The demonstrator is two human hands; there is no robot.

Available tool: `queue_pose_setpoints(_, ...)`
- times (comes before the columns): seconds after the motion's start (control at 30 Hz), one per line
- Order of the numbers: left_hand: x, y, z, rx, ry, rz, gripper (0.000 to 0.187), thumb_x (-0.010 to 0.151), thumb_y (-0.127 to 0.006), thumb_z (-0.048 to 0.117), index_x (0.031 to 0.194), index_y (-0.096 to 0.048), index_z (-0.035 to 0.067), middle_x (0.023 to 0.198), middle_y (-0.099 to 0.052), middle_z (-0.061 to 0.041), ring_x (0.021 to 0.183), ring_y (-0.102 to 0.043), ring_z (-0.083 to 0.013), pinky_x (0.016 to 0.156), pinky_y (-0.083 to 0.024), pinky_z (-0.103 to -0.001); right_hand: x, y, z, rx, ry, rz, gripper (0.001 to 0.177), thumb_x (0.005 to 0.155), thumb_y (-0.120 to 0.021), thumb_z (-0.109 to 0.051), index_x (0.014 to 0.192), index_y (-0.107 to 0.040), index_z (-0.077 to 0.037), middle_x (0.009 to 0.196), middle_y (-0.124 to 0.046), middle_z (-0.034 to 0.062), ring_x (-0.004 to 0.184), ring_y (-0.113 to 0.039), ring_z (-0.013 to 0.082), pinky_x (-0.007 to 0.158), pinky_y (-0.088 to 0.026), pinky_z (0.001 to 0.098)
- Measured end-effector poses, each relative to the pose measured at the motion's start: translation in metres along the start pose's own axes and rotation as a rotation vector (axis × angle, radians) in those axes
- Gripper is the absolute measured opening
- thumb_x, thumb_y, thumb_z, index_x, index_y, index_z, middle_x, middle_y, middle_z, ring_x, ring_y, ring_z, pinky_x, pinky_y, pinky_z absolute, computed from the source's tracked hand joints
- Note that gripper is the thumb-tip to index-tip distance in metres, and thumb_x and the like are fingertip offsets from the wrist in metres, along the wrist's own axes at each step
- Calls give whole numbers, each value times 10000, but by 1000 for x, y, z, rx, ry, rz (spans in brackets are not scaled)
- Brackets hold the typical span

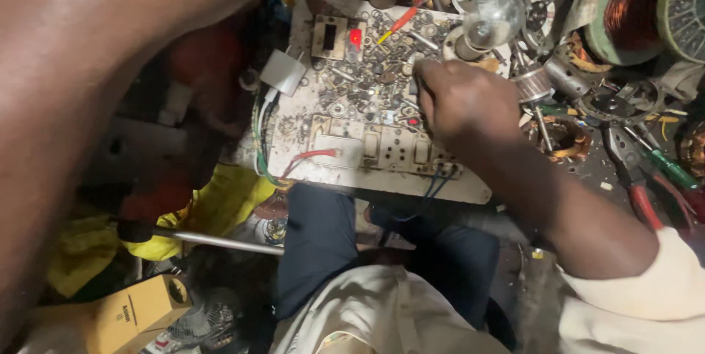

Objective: The person disassembles a cylindrical metal component, removes a white plastic insert, and uses a hammer to tap the interior. They then select small parts from a tray and apply a red liquid from a bottle into the component using a dropper.

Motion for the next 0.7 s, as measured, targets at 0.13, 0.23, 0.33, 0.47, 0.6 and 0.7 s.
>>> queue_pose_setpoints(0.13, -44, 38, 12, -489, -110, 129, 246, 1073, -568, 271, 1068, -725, 82, 777, -705, -61, 679, -728, -147, 558, -577, -329, 23, -19, 6, -204, -14, 20, 125, 903, -633, -49, 1017, -686, -48, 830, -699, 147, 721, -684, 335, 595, -513, 464)
queue_pose_setpoints(0.23, -59, 39, 8, -627, -173, 145, 248, 1076, -570, 276, 1071, -724, 83, 776, -704, -68, 672, -725, -157, 553, -572, -337, 28, -25, 15, -241, -15, 65, 100, 880, -651, -52, 968, -695, -70, 843, -707, 141, 690, -681, 329, 561, -507, 457)
queue_pose_setpoints(0.33, -58, 33, 6, -654, -228, 138, 250, 1080, -571, 281, 1074, -724, 83, 776, -703, -75, 666, -721, -167, 547, -568, -346, 30, -32, 19, -274, -10, 61, 66, 885, -674, -65, 923, -715, -99, 795, -702, 122, 673, -688, 309, 552, -511, 447)
queue_pose_setpoints(0.47, -51, 30, 13, -654, -304, 125, 253, 1085, -572, 287, 1078, -724, 85, 775, -702, -85, 658, -715, -180, 541, -562, -358, 29, -29, 18, -287, 56, 46, 39, 886, -725, -107, 922, -736, -117, 783, -708, 113, 656, -694, 286, 552, -523, 425)
queue_pose_setpoints(0.6, -42, 31, 20, -628, -363, 105, 256, 1090, -574, 294, 1082, -723, 86, 774, -701, -94, 649, -710, -194, 534, -556, -370, 26, -33, 21, -370, 89, -3, 62, 890, -747, -113, 940, -715, -96, 812, -716, 105, 670, -700, 270, 581, -542, 407)
queue_pose_setpoints(0.7, -34, 25, 24, -609, -399, 84, 259, 1093, -575, 299, 1085, -723, 87, 774, -701, -101, 643, -706, -204, 529, -551, -379, 22, -32, 24, -398, 74, -4, 132, 857, -702, -45, 989, -707, -46, 902, -736, 114, 709, -713, 256, 590, -548, 386)
Point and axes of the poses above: each hand's wrist, its own x-axis towards the middle knuckle, its own y-axis out of the back of the hand, z = x × y, the point moved 8 cm from there along x, towards the middle knuckle
